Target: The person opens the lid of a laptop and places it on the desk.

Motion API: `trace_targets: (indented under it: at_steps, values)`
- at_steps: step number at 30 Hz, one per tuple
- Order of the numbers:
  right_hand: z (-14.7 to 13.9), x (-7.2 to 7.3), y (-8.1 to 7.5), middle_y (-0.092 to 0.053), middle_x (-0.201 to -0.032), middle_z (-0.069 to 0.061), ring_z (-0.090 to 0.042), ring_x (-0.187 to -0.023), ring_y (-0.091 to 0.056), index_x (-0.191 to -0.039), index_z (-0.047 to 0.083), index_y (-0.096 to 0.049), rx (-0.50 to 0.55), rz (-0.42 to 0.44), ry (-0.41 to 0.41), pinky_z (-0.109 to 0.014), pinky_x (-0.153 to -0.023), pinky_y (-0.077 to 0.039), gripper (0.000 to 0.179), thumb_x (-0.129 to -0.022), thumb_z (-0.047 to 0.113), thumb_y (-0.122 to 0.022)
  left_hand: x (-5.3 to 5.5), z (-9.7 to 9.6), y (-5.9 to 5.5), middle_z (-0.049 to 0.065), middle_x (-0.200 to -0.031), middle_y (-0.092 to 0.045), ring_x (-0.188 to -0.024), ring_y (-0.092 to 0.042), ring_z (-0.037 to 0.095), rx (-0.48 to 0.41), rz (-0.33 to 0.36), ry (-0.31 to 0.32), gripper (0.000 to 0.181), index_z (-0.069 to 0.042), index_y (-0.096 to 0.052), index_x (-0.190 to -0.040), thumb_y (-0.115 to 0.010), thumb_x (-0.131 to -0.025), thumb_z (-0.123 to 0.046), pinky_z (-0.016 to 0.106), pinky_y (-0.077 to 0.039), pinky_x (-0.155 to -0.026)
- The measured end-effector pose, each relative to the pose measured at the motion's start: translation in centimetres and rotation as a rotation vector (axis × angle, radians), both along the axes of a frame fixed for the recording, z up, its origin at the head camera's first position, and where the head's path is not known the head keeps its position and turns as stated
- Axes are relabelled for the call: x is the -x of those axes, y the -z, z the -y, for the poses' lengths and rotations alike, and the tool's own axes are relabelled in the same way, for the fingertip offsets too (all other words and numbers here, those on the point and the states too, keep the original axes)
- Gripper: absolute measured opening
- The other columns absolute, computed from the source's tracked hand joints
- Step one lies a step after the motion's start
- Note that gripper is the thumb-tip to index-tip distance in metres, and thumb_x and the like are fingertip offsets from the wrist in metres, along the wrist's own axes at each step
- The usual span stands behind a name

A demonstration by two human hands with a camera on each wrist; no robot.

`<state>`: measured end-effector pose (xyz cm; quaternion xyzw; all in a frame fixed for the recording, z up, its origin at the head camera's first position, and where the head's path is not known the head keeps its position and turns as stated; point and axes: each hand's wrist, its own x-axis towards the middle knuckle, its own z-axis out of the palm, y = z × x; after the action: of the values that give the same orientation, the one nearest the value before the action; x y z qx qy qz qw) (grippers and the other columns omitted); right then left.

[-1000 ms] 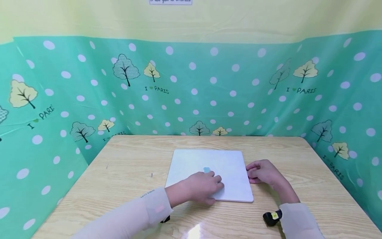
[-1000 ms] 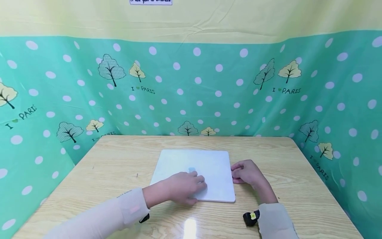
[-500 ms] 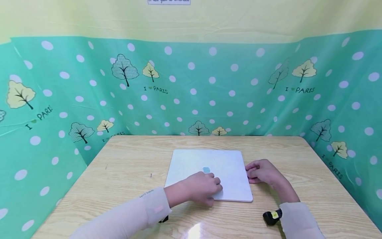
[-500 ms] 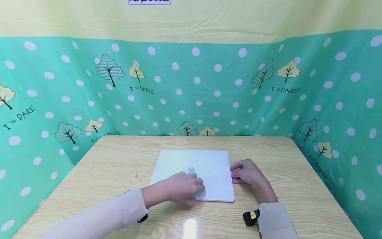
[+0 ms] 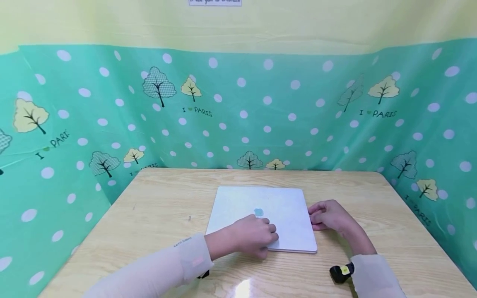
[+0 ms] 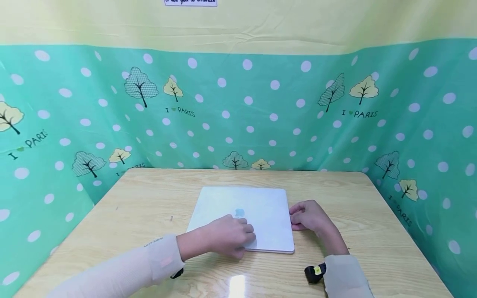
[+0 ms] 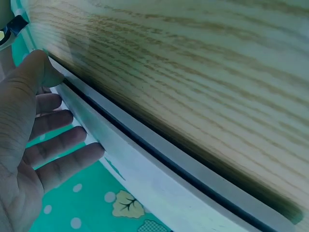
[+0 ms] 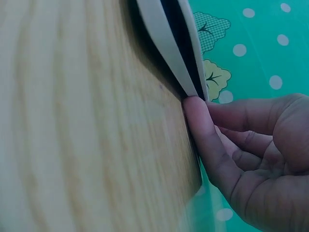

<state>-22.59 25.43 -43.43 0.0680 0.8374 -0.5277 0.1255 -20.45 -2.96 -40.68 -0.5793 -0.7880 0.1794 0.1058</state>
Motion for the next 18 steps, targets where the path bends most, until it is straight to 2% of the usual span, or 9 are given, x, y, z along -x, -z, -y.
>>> trace_targets:
  at_steps: [11, 18]
  values:
    - [-0.09, -0.04, 0.33, -0.067, -0.092, -0.016, -0.020, -0.076, -0.069, -0.116, -0.012, -0.063, -0.007, -0.034, -0.026, -0.036, -0.068, -0.063, 0.024, -0.092, -0.010, -0.063, -0.33, 0.45, -0.03, -0.013, -0.083, -0.059, -0.067, -0.044, 0.004, -0.012, -0.022, 0.050, 0.005, -0.026, -0.066, -0.090, -0.068, -0.089, -0.031, 0.018, -0.030, -0.041]
    - [-0.03, -0.02, 0.23, -0.067, -0.092, -0.016, -0.021, -0.076, -0.070, -0.115, -0.012, -0.062, -0.007, -0.024, -0.024, -0.037, -0.069, -0.063, 0.023, -0.092, -0.010, -0.062, -0.57, 0.87, -0.07, -0.015, -0.083, -0.061, -0.067, -0.049, 0.003, -0.040, -0.100, 0.109, 0.005, -0.028, -0.068, -0.091, -0.067, -0.091, -0.032, 0.017, -0.030, -0.040]
